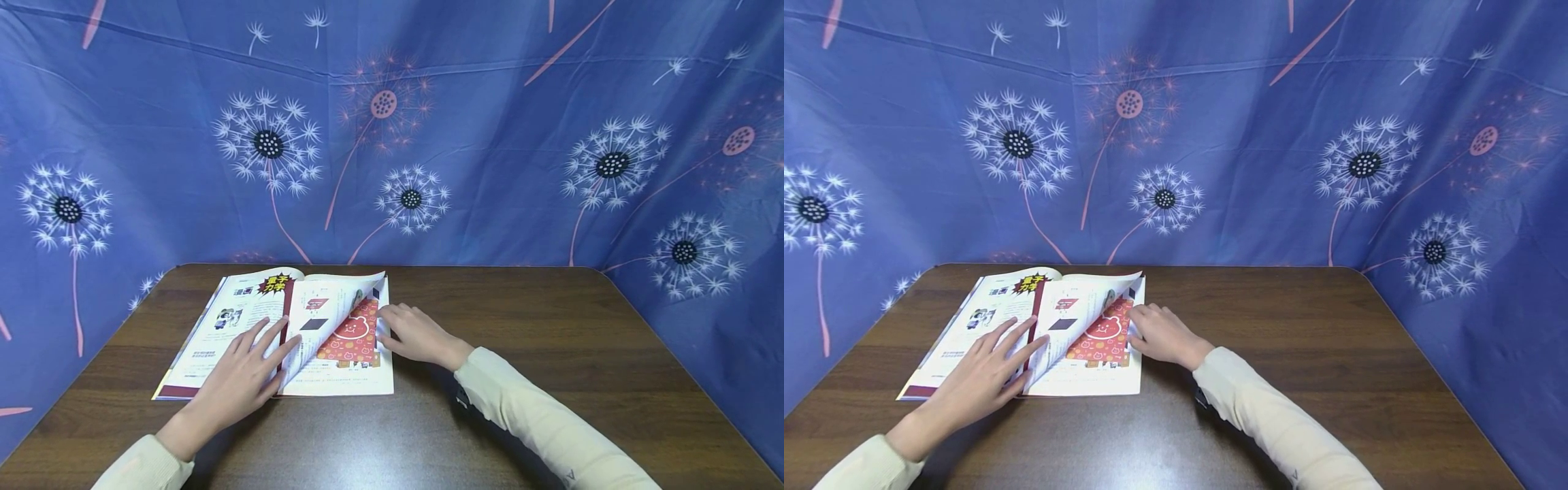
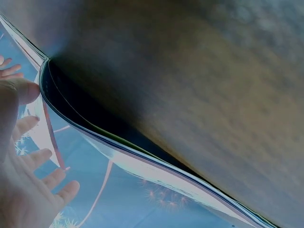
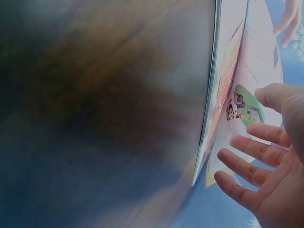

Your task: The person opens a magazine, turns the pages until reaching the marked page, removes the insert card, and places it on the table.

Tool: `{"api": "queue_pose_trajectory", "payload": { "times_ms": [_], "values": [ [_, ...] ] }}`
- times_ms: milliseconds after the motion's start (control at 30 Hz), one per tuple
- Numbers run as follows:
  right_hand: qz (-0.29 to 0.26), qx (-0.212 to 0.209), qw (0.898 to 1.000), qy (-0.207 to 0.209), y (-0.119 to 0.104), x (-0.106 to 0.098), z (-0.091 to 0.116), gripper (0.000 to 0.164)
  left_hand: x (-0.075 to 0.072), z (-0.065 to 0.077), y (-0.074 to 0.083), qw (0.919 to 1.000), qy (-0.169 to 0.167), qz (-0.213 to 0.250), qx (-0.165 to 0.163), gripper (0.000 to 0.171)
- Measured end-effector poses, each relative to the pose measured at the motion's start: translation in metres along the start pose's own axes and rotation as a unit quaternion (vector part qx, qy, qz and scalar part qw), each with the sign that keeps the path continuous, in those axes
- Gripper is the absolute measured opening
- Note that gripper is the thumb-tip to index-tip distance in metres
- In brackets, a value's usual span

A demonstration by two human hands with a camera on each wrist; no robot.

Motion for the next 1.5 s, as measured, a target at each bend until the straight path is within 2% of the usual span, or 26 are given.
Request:
{"api": "queue_pose_trajectory", "payload": {
  "times_ms": [200, 400, 533, 1033, 1333, 1500],
  "values": [
    [-0.001, 0.012, 1.000, -0.012, 0.004, 0.001, -0.007, 0.040, 0.001, 0.001, 0.000, 0.9996, -0.027, -0.007, -0.001, 0.046],
    [-0.001, 0.011, 1.000, -0.014, 0.009, 0.002, -0.012, 0.039, 0.000, 0.002, 0.002, 0.9974, -0.069, -0.011, -0.018, 0.054],
    [-0.010, 0.019, 1.000, -0.021, 0.012, 0.004, -0.015, 0.041, -0.001, 0.003, 0.002, 0.9966, -0.079, -0.010, -0.022, 0.058],
    [-0.039, 0.046, 0.997, -0.042, 0.022, 0.008, -0.031, 0.044, 0.000, 0.002, 0.001, 0.9980, -0.060, -0.017, -0.012, 0.077],
    [-0.051, 0.054, 0.996, -0.047, 0.031, 0.017, -0.043, 0.046, 0.001, 0.001, 0.002, 0.9980, -0.060, -0.005, -0.020, 0.074],
    [-0.063, 0.063, 0.995, -0.045, 0.033, 0.019, -0.048, 0.044, 0.001, -0.001, 0.002, 0.9987, -0.048, -0.002, -0.017, 0.068]
  ]
}}
Point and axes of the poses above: each hand's wrist, its own z-axis away from the middle knuckle, its own x-axis out of the palm, y = z × x, the point moved 1 cm from there along -z, towards the middle knuckle, and after that the axes turned 5 degrees about -z, right-handed, at the moved point
